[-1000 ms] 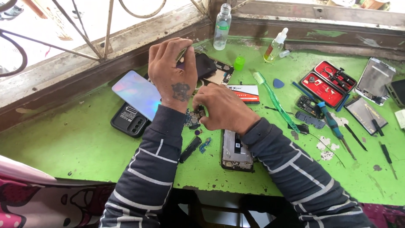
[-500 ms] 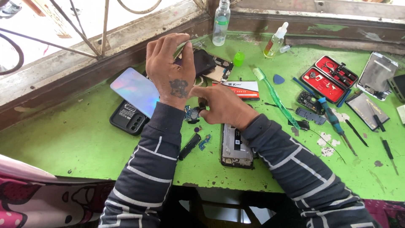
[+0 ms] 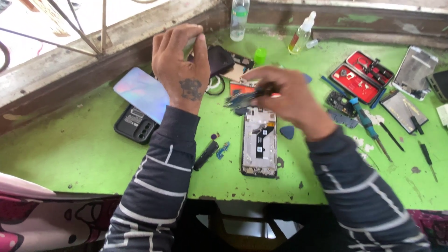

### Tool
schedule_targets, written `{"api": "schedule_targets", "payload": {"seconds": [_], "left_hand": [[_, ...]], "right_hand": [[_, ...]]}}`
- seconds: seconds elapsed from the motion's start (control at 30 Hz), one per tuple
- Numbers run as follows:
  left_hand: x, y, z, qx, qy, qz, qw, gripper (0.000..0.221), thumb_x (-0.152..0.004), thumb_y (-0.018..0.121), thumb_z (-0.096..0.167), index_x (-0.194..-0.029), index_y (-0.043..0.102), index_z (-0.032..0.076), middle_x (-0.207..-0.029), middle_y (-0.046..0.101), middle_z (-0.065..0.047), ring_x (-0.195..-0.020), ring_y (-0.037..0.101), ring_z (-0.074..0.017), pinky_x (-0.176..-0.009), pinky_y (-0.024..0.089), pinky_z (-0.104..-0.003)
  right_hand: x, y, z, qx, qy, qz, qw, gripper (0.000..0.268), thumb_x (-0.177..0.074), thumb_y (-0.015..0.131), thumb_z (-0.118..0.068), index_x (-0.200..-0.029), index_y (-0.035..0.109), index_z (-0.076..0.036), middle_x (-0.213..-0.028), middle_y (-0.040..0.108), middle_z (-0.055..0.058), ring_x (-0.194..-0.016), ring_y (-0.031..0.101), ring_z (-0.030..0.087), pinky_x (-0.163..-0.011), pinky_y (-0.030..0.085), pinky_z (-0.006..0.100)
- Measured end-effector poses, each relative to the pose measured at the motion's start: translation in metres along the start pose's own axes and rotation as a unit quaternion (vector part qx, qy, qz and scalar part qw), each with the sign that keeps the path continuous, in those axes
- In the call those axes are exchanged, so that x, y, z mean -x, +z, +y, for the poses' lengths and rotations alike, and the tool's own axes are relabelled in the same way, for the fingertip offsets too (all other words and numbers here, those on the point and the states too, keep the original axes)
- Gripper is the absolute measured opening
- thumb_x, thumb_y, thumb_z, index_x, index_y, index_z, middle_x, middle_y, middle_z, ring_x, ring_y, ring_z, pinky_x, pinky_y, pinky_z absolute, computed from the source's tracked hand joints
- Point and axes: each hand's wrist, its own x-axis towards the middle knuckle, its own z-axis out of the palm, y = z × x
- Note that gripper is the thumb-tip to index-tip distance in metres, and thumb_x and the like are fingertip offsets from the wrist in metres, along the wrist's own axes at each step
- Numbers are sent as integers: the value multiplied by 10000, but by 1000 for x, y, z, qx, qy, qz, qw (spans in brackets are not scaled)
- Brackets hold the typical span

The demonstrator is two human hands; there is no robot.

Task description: The person cleans a small electronic component using a toothbrush, then places it on the table. They proceed to pick up a circuit board and a small black part, holding and turning them over in their hands.

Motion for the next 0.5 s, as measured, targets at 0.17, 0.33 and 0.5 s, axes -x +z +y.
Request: {"api": "schedule_targets", "payload": {"seconds": [0.17,0.33,0.5], "left_hand": [[-6,0,-1,-3,-3,10,1000,86,-962,641,155,-927,719,164,-885,748,28,-769,651,-106,-796,496,-325],[-21,-35,21,68,-58,8,996,123,-961,656,65,-944,718,170,-819,717,62,-637,590,-80,-511,359,-233],[2,-104,45,71,-34,-163,983,73,-1080,642,-21,-1032,662,30,-899,677,-86,-758,605,-152,-580,503,-272]], "right_hand": [[44,-13,20,-172,54,45,983,307,-893,725,96,-1150,723,-72,-972,723,89,-741,650,129,-734,617,246],[48,-12,46,-264,72,43,961,247,-914,653,144,-1042,730,-53,-960,746,92,-732,661,139,-711,604,256],[44,-12,49,-278,56,37,958,184,-927,695,101,-1022,733,-53,-935,742,91,-711,646,120,-626,572,213]]}}
